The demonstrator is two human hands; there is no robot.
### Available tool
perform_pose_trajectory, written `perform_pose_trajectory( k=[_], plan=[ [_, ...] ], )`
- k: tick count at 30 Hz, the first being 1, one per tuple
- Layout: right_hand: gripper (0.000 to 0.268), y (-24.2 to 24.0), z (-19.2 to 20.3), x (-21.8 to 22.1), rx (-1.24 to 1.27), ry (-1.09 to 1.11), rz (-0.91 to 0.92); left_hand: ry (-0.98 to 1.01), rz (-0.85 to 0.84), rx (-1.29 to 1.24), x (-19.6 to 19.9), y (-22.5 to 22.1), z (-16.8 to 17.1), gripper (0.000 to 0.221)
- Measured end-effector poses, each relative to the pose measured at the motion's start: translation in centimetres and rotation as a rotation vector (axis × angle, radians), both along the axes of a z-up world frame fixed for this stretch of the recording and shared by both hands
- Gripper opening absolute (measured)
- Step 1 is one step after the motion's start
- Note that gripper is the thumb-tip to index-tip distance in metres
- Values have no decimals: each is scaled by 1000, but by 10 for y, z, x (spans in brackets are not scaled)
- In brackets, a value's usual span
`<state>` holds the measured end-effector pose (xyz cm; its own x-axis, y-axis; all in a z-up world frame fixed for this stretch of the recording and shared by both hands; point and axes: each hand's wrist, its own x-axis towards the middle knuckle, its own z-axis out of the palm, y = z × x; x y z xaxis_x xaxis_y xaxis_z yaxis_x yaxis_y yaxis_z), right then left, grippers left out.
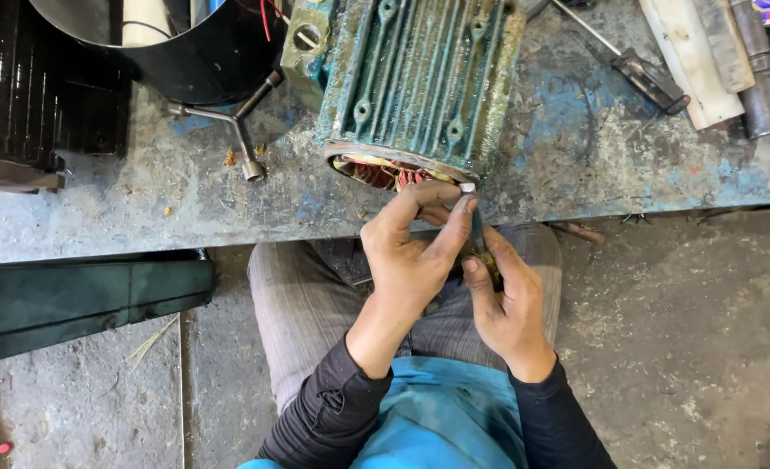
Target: Disassembling an electric motor by prying the housing and manipulating internal components with a screwdriver.
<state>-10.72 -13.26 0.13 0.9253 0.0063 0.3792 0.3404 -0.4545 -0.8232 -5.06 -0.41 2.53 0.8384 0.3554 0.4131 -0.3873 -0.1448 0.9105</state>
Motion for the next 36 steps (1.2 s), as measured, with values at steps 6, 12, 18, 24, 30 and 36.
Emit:
perform_pose_trajectory(
  k=[6,12,18,24,30,36],
  plan=[
    [31,7,2,1,-39,-23,-21,-1,-24,-105,1,4,8,12],
    [32,19,20,-1,-55,20,-65,4,-60,-173,2,6,2,10],
    [31,17,27,0,-73,34,-58,54,-88,-240,0,4,2,10],
    [33,9,30,-4,-245,22,-87,88,-107,-389,0,0,-8,11],
    [35,15,51,-4,-366,6,-58,109,-87,-454,-1,9,4,9],
    [43,-2,54,-13,-451,178,-55,98,-195,-378,-7,-2,5,5]
  ],
)
